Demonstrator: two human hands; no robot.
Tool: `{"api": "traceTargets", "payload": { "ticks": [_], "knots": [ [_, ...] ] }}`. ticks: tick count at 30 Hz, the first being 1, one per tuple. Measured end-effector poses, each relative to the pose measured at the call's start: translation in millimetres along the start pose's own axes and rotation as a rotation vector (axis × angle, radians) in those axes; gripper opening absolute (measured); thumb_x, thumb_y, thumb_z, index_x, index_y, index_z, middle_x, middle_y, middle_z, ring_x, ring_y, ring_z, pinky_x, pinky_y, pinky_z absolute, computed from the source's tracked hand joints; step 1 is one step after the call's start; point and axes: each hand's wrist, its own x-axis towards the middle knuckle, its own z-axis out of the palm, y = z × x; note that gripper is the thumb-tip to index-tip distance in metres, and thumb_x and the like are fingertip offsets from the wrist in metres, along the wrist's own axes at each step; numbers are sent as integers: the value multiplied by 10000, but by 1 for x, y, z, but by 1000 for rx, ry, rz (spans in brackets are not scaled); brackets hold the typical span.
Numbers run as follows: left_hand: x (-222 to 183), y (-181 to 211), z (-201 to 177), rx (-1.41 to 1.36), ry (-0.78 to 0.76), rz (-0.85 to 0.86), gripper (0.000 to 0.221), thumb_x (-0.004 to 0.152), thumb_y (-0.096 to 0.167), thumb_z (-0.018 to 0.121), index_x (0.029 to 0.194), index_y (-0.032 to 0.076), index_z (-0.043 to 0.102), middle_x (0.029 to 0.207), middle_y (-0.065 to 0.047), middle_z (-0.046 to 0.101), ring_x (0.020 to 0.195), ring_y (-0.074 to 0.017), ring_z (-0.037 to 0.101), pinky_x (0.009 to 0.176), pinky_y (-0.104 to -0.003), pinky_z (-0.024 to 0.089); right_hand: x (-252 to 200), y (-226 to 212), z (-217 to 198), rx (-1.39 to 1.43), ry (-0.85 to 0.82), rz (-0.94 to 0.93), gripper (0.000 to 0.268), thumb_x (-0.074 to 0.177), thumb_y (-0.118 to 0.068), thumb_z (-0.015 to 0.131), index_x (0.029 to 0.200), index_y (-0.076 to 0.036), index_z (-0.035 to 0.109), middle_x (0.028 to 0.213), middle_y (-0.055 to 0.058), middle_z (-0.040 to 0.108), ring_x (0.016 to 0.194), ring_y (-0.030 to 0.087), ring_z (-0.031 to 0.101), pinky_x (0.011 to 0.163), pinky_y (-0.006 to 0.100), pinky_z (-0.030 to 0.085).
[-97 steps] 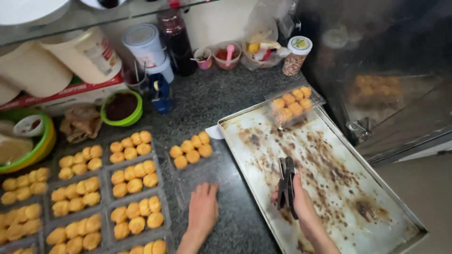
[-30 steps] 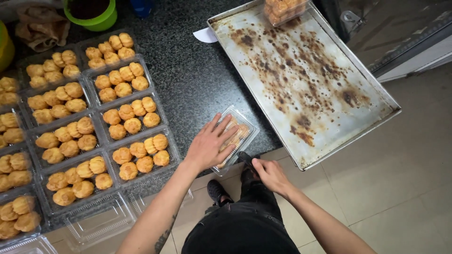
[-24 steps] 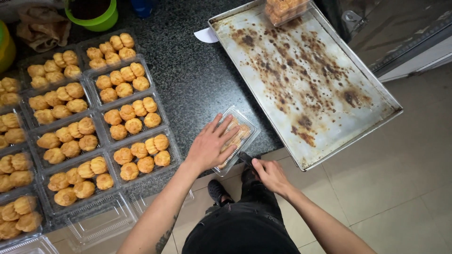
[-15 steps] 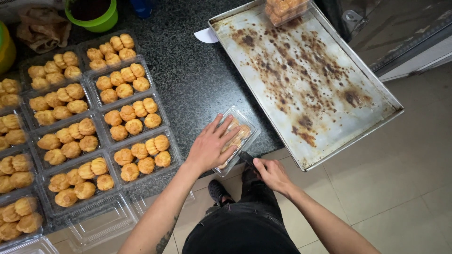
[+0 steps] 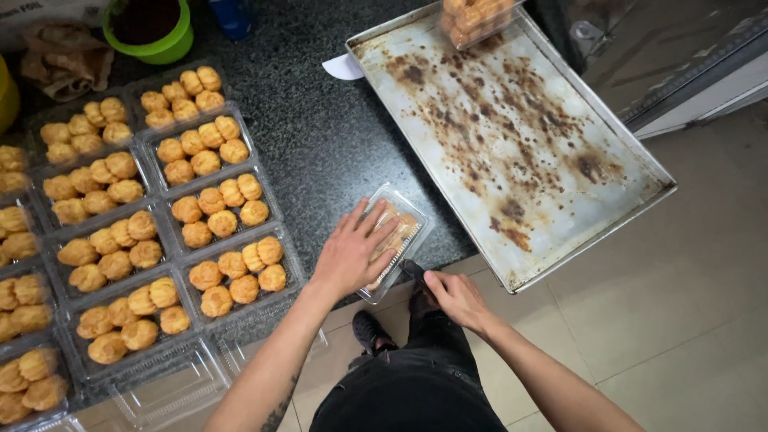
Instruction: The person is using a handheld stapler to seal plastic clamshell containers filled with small round pastries.
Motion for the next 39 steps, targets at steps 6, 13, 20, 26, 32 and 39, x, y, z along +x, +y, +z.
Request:
{"api": "traceTargets", "payload": {
  "ticks": [6, 13, 20, 26, 32, 39],
  "knots": [
    [1, 30, -4, -435, 543, -355, 576, 1085, 114, 660, 1625, -72, 588, 1813, -375, 320, 1643, -609, 295, 1280, -690, 386, -19, 8, -11, 187, 62, 220, 866, 1159, -666, 241, 874, -148, 874, 837, 115, 900, 953, 313, 835, 928, 478, 598],
    [-67, 45, 22, -822, 282, -924, 737, 1061, 494, 715, 1646, 98, 505, 1555, -243, 664, 1371, -435, 723, 1057, -571, 689, -41, -1, -17, 156, 116, 289, 861, 1159, -662, 315, 758, -151, 880, 704, 51, 885, 841, 228, 862, 877, 391, 611],
    [-59, 60, 68, -1356, 80, -998, 353, 1131, 275, 695, 1330, -13, 642, 1121, -215, 800, 910, -308, 836, 738, -431, 760, -40, -14, -15, 174, 57, 260, 826, 1141, -650, 335, 838, -85, 855, 841, 98, 899, 866, 236, 839, 884, 396, 587],
    [-50, 50, 65, -1366, -57, -991, 507, 1060, 386, 802, 1389, 4, 750, 1138, -187, 872, 990, -289, 879, 803, -454, 784, -42, -21, -9, 87, 6, 204, 844, 1172, -644, 333, 849, -65, 855, 823, 150, 887, 936, 338, 832, 878, 484, 584],
    [-42, 67, 55, -1439, -5, -1000, 442, 1073, 290, 773, 1326, -73, 742, 1089, -223, 861, 930, -280, 867, 818, -427, 754, -39, -11, 2, 100, 23, 184, 825, 1173, -639, 341, 825, -106, 866, 751, 108, 873, 858, 297, 837, 844, 451, 610],
    [-38, 76, 53, -1481, 56, -1022, 311, 1114, 173, 670, 1241, -100, 748, 1015, -217, 857, 883, -280, 875, 811, -377, 738, -34, -15, 9, 87, 55, 149, 787, 1174, -611, 369, 817, -89, 837, 813, 149, 873, 939, 373, 822, 861, 494, 576]
  ]
}}
